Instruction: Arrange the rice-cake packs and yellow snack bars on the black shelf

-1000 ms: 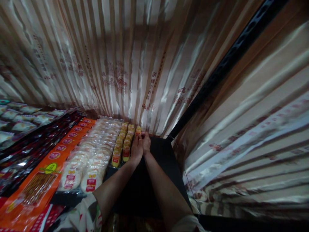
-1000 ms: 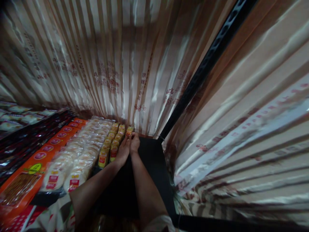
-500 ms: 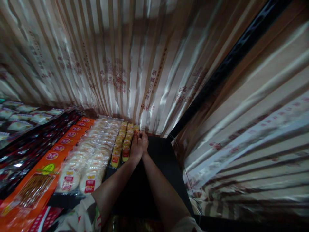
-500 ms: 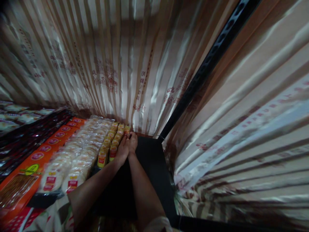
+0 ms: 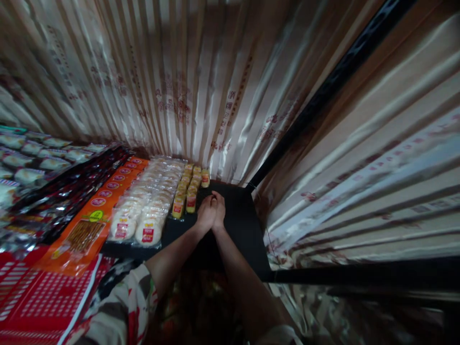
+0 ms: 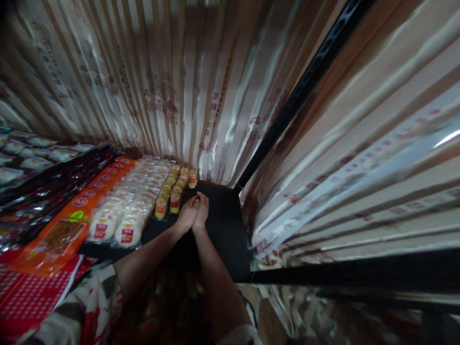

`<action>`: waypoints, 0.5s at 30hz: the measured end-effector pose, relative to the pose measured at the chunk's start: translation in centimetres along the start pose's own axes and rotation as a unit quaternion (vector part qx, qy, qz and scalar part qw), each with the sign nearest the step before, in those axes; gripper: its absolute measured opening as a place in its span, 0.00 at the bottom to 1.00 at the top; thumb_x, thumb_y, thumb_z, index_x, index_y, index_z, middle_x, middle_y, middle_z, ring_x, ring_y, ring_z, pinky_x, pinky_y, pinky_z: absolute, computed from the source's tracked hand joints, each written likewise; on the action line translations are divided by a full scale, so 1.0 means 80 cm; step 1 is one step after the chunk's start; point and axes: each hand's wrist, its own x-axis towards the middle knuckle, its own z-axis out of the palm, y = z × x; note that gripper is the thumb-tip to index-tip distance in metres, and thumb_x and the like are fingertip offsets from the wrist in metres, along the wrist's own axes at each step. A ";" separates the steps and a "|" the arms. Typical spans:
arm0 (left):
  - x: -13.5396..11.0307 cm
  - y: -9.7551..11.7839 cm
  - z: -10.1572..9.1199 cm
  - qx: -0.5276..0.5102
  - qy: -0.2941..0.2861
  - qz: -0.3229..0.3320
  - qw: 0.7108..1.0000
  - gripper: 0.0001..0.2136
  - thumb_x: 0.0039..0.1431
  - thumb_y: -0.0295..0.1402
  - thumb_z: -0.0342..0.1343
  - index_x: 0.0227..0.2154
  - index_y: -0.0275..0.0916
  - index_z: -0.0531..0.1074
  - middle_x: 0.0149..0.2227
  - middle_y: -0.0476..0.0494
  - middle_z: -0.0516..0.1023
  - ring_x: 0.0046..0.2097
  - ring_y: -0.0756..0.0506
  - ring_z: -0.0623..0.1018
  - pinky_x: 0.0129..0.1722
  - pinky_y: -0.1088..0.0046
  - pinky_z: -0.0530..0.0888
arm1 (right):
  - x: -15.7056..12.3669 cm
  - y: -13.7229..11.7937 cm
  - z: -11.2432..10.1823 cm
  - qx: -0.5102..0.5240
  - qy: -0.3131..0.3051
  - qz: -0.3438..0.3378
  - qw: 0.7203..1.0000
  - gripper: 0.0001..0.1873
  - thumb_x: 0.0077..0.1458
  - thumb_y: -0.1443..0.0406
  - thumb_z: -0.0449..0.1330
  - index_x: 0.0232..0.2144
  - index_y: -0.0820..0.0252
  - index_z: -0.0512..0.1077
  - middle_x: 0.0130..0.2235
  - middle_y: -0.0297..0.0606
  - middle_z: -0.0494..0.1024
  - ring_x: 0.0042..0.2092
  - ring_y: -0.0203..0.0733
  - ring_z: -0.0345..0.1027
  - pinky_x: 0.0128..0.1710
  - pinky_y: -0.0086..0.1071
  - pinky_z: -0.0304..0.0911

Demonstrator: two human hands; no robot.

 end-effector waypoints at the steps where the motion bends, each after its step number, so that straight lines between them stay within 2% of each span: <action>1: -0.014 0.001 -0.003 0.037 0.001 0.006 0.999 0.12 0.53 0.26 0.49 0.40 0.37 0.72 0.51 0.38 0.71 0.58 0.41 0.63 0.61 0.67 0.52 | -0.013 -0.005 -0.007 0.001 -0.007 0.009 1.000 0.19 0.50 0.69 0.47 0.44 0.62 0.68 0.44 0.43 0.71 0.47 0.40 0.64 0.50 0.35 0.59; 6: -0.085 -0.014 -0.019 0.195 -0.019 0.086 0.977 0.14 0.56 0.27 0.45 0.42 0.36 0.72 0.47 0.36 0.73 0.52 0.41 0.69 0.58 0.68 0.58 | -0.083 -0.027 -0.040 0.018 -0.011 0.015 1.000 0.19 0.51 0.68 0.47 0.45 0.63 0.68 0.44 0.43 0.71 0.46 0.40 0.64 0.49 0.34 0.60; 13: -0.183 -0.048 -0.054 0.256 -0.071 0.238 0.934 0.16 0.58 0.28 0.42 0.46 0.33 0.68 0.49 0.36 0.69 0.52 0.43 0.68 0.57 0.64 0.61 | -0.183 -0.045 -0.081 0.031 0.003 -0.008 0.999 0.19 0.54 0.68 0.44 0.44 0.60 0.69 0.44 0.41 0.72 0.46 0.40 0.64 0.51 0.37 0.59; 15: -0.214 -0.053 -0.066 0.269 -0.079 0.255 0.925 0.17 0.59 0.28 0.40 0.47 0.34 0.67 0.50 0.36 0.68 0.52 0.44 0.67 0.55 0.63 0.63 | -0.215 -0.045 -0.092 0.033 -0.004 -0.029 0.999 0.19 0.55 0.68 0.43 0.43 0.59 0.70 0.44 0.41 0.72 0.47 0.40 0.64 0.52 0.38 0.58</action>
